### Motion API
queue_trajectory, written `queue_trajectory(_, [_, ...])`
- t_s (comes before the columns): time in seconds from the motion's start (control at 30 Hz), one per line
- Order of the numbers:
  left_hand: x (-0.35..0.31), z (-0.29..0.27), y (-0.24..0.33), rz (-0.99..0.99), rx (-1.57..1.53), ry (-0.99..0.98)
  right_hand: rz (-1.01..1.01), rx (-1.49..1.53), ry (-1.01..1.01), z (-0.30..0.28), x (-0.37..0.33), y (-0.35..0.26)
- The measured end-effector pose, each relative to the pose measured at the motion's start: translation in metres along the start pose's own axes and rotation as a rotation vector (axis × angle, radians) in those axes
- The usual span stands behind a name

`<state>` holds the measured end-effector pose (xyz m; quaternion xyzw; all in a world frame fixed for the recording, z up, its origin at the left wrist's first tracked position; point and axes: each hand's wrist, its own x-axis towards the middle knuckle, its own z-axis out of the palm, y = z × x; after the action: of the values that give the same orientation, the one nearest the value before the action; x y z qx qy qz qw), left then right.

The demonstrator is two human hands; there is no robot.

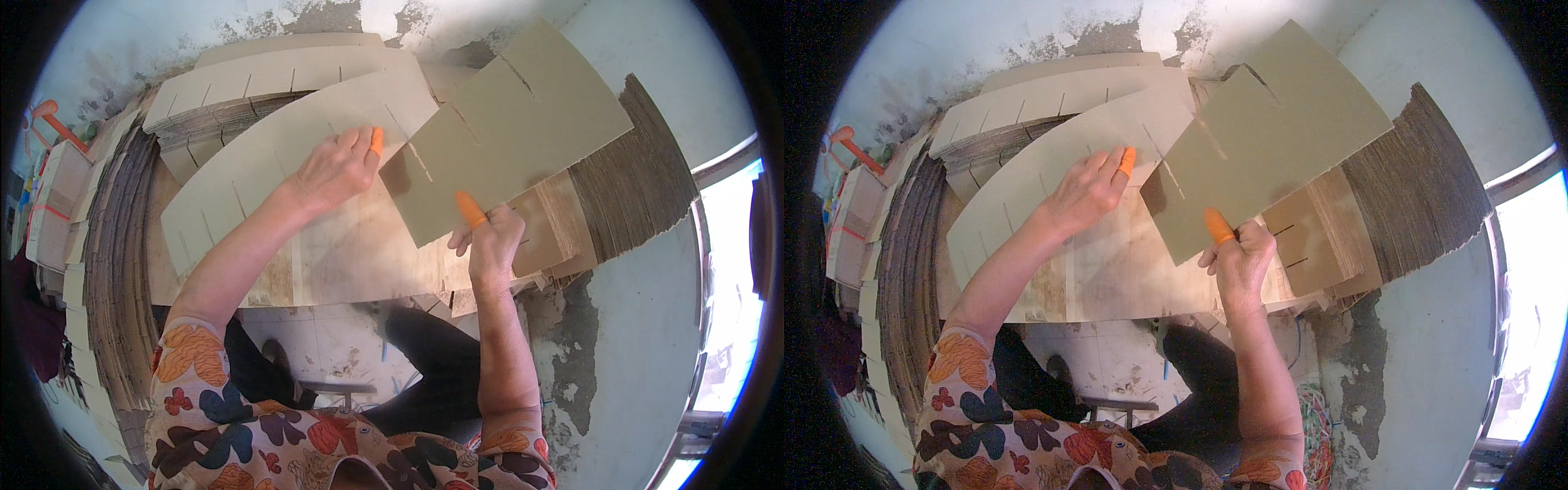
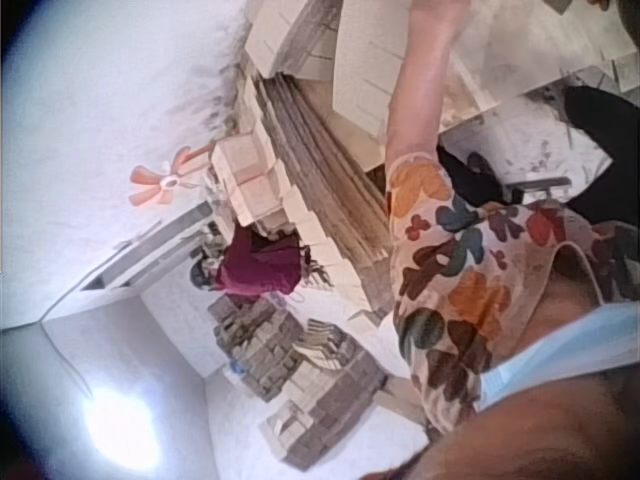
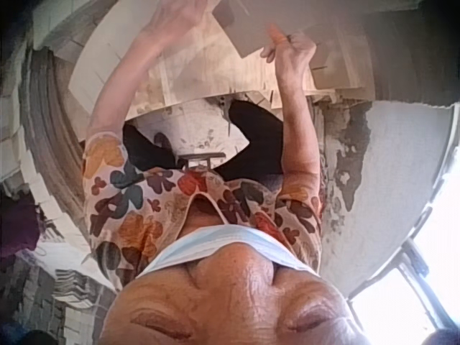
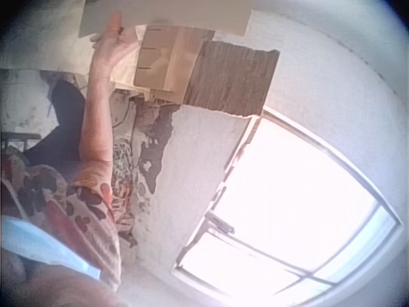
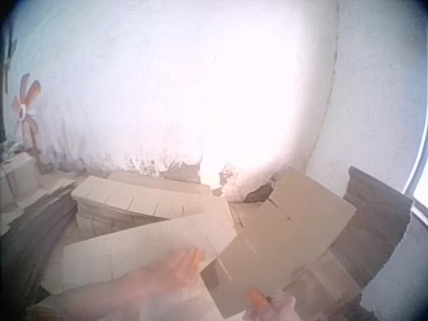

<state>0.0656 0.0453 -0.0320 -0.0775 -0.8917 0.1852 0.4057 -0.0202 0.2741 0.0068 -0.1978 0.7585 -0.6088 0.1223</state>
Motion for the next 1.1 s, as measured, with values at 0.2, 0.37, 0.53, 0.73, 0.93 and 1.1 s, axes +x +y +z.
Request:
queue_trajectory(0.2, [-0.001, -0.019, 0.029, 0.155, -0.076, -0.111, -0.042, 0.049, -0.014, 0.007, 0.007, 0.009])
queue_trajectory(0.37, [-0.001, -0.032, 0.045, 0.19, -0.107, -0.09, -0.028, -0.025, -0.01, 0.0, 0.008, -0.011])
queue_trajectory(0.53, [0.002, -0.051, 0.069, 0.261, -0.183, -0.081, -0.041, -0.038, 0.076, 0.002, 0.01, 0.001])
queue_trajectory(0.73, [0.012, -0.037, 0.05, -0.227, -0.587, -0.125, 0.001, 0.042, 0.016, 0.018, 0.009, 0.014])
queue_trajectory(0.93, [0.026, 0.065, -0.052, -0.449, -0.008, -0.158, 0.023, 0.045, -0.005, 0.021, 0.01, 0.018])
queue_trajectory(1.1, [0.011, 0.111, -0.076, -0.234, 0.24, -0.487, 0.046, 0.122, -0.008, 0.027, 0.01, 0.019])
